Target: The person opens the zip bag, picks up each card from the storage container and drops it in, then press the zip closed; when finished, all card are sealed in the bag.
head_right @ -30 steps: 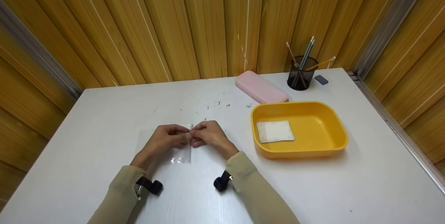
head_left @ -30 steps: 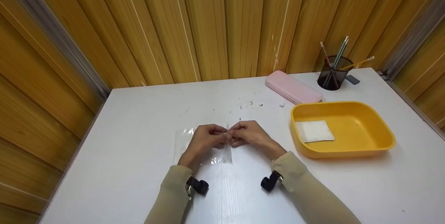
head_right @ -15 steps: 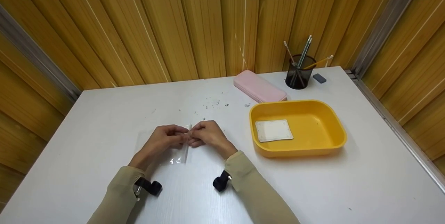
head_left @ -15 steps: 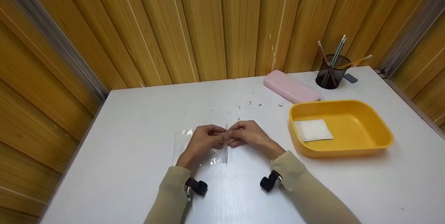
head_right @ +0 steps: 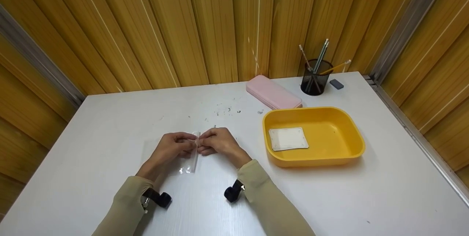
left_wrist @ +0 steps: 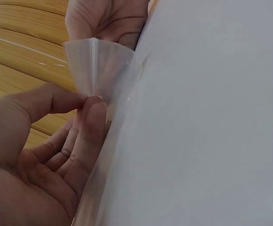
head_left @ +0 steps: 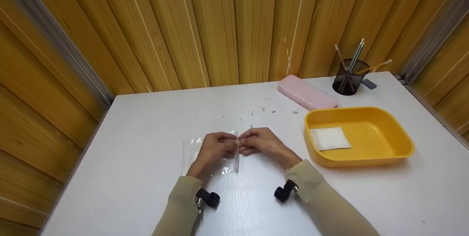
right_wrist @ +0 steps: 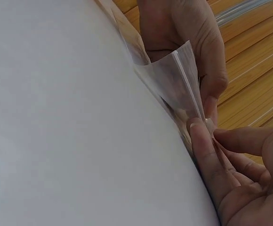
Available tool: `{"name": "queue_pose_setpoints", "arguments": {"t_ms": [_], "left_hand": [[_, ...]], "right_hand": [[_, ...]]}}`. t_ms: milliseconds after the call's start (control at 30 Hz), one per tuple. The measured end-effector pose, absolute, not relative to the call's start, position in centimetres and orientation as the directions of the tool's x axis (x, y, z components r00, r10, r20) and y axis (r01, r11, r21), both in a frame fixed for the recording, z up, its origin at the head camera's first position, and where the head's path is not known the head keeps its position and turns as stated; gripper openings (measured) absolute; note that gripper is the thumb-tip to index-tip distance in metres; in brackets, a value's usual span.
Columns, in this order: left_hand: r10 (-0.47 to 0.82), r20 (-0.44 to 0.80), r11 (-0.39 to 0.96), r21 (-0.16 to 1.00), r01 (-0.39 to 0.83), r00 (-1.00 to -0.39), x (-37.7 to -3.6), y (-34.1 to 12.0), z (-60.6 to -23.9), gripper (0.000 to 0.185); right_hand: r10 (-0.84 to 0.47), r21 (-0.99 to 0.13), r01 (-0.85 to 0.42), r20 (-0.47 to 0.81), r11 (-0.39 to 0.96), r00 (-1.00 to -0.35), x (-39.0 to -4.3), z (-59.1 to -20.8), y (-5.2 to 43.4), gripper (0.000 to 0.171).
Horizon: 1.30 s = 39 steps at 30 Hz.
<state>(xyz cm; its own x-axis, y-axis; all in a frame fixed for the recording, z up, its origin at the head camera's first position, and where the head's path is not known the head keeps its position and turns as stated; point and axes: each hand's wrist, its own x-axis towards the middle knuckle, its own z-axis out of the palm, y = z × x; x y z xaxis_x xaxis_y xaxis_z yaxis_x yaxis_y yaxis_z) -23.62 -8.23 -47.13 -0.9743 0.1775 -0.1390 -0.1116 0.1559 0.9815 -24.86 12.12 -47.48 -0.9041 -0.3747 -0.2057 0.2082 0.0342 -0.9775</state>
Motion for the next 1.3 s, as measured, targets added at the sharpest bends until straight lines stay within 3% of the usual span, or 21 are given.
{"name": "queue_pose_setpoints", "arguments": {"t_ms": [167,400,733,1000,1300], "left_hand": [[0.175,-0.151,0.112,0.985,-0.132,-0.973,-23.62,-8.3,-47.09,0.022],[0.253,-0.086,0.066,0.995,-0.072,-0.964,-23.74,-8.4,-47.22,0.017],[0.285,-0.073,0.07,0.996,-0.055,-0.956,-23.79,-8.54,-47.04,0.018],[0.241,-0.009,0.102,0.995,0.016,-0.97,-23.77,-8.71,-47.0,0.023],[0.179,0.018,0.063,0.998,0.03,-0.984,-24.01,-8.48,-46.94,0.026]], "right_hand": [[-0.38,-0.973,0.231,-0.211,-0.007,-0.901,-25.05,-47.45,12.23,0.024],[-0.371,-0.965,0.255,-0.212,-0.069,-0.904,-25.01,-47.27,12.34,0.024],[-0.366,-0.965,0.252,-0.211,-0.069,-0.907,-24.95,-47.12,12.41,0.023],[-0.319,-0.964,0.24,-0.193,-0.118,-0.928,-24.76,-46.99,11.97,0.015],[-0.313,-0.977,0.206,-0.178,-0.058,-0.933,-24.49,-46.91,11.62,0.017]]}}
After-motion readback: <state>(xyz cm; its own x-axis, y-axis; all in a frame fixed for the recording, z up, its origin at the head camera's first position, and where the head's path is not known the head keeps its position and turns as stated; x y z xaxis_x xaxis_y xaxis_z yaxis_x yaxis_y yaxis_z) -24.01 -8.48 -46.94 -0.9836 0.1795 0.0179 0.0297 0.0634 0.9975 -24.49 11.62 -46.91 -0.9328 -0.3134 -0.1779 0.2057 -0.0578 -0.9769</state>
